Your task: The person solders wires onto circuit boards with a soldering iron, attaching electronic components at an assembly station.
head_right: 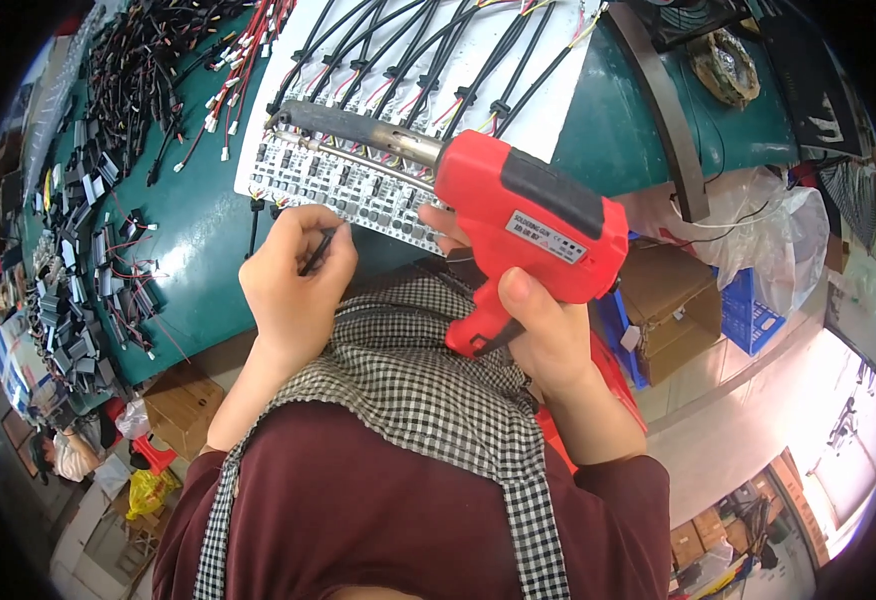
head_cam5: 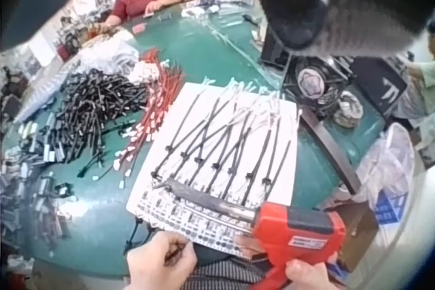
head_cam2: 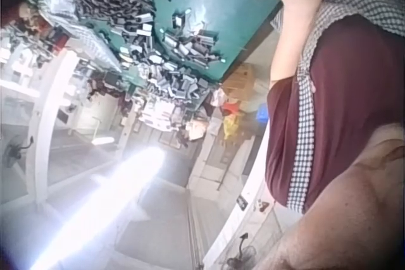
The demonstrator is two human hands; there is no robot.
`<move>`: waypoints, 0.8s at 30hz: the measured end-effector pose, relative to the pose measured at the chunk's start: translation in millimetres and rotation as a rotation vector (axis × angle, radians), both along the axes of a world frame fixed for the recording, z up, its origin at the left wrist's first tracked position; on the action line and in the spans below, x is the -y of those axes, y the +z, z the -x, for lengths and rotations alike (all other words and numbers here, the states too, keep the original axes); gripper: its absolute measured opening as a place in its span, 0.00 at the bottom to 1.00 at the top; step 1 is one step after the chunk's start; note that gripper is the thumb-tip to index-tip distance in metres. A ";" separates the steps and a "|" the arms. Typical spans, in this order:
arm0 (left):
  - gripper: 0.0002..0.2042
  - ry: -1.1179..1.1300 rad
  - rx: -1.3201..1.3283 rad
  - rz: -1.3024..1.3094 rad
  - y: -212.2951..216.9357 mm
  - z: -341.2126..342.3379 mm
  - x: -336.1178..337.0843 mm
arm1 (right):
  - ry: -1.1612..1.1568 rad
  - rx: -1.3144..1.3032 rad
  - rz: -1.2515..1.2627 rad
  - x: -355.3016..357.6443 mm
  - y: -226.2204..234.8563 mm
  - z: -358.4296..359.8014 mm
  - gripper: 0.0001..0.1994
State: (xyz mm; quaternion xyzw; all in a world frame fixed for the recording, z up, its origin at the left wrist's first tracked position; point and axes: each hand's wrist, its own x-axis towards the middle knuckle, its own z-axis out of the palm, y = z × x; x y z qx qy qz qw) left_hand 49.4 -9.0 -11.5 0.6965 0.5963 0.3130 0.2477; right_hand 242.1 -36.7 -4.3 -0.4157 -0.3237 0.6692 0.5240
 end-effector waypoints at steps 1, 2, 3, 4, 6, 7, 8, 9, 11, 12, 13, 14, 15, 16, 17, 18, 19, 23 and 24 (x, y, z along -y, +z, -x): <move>0.08 0.021 0.052 0.060 0.5 0.0 -1.3 | 0.000 -0.002 0.001 -0.9 -1.1 -0.3 0.40; 0.08 0.021 0.050 0.060 0.0 -0.8 -1.0 | 0.010 -0.009 -0.004 -1.5 -2.6 -0.7 0.39; 0.08 0.024 0.036 0.024 -1.3 -2.3 0.4 | 0.018 -0.013 -0.012 -1.0 -3.6 -1.2 0.38; 0.07 0.028 0.022 -0.012 -2.4 -3.3 1.3 | 0.015 -0.012 -0.014 -0.2 -3.9 -0.9 0.38; 0.08 0.021 -0.002 -0.037 -4.1 -3.0 0.4 | -0.018 -0.014 -0.009 1.9 -3.8 0.4 0.38; 0.08 0.017 -0.028 -0.062 -4.8 -2.9 0.0 | -0.018 -0.013 -0.009 6.0 -2.4 -0.6 0.38; 0.08 0.017 -0.027 -0.061 -5.0 -3.3 0.0 | -0.017 0.041 0.023 13.6 0.4 -3.4 0.38; 0.08 0.021 -0.033 -0.063 -5.1 -2.9 0.2 | -0.014 0.095 0.054 21.7 3.1 -7.0 0.39; 0.08 0.031 -0.035 -0.066 -4.5 -1.7 0.3 | 0.139 0.061 -0.037 41.5 -6.3 -34.0 0.35; 0.08 0.018 -0.051 -0.075 -4.8 -3.5 0.2 | 0.218 0.054 -0.076 49.1 -10.1 -44.8 0.36; 0.08 0.010 -0.059 -0.082 -4.4 -3.0 -0.1 | 0.222 0.060 -0.073 57.8 -8.1 -46.5 0.36; 0.08 0.015 -0.053 -0.079 -4.2 -2.7 -0.4 | 0.146 0.163 -0.063 67.6 -4.8 -46.9 0.36; 0.07 0.023 -0.038 -0.073 -4.3 -3.4 -0.1 | 0.068 0.261 -0.055 75.4 -4.6 -48.7 0.36; 0.06 0.031 -0.022 -0.068 -4.2 -3.8 0.1 | 0.072 0.262 -0.055 80.8 -7.6 -52.3 0.36; 0.06 0.035 -0.022 -0.068 -3.9 -4.0 0.3 | 0.107 0.299 -0.035 85.6 -11.5 -56.6 0.36; 0.06 0.041 -0.016 -0.064 -3.8 -3.9 0.2 | 0.141 0.336 -0.013 86.2 -12.8 -57.7 0.36; 0.06 0.047 -0.010 -0.062 -3.7 -3.9 0.4 | 0.176 0.330 0.002 79.4 -8.4 -55.0 0.35; 0.06 0.035 -0.013 -0.057 -4.4 -3.7 0.0 | 0.193 0.335 0.052 82.2 -14.1 -54.1 0.35; 0.06 0.035 -0.010 -0.058 -4.3 -3.7 0.0 | 0.198 0.434 0.031 84.3 -17.1 -54.3 0.35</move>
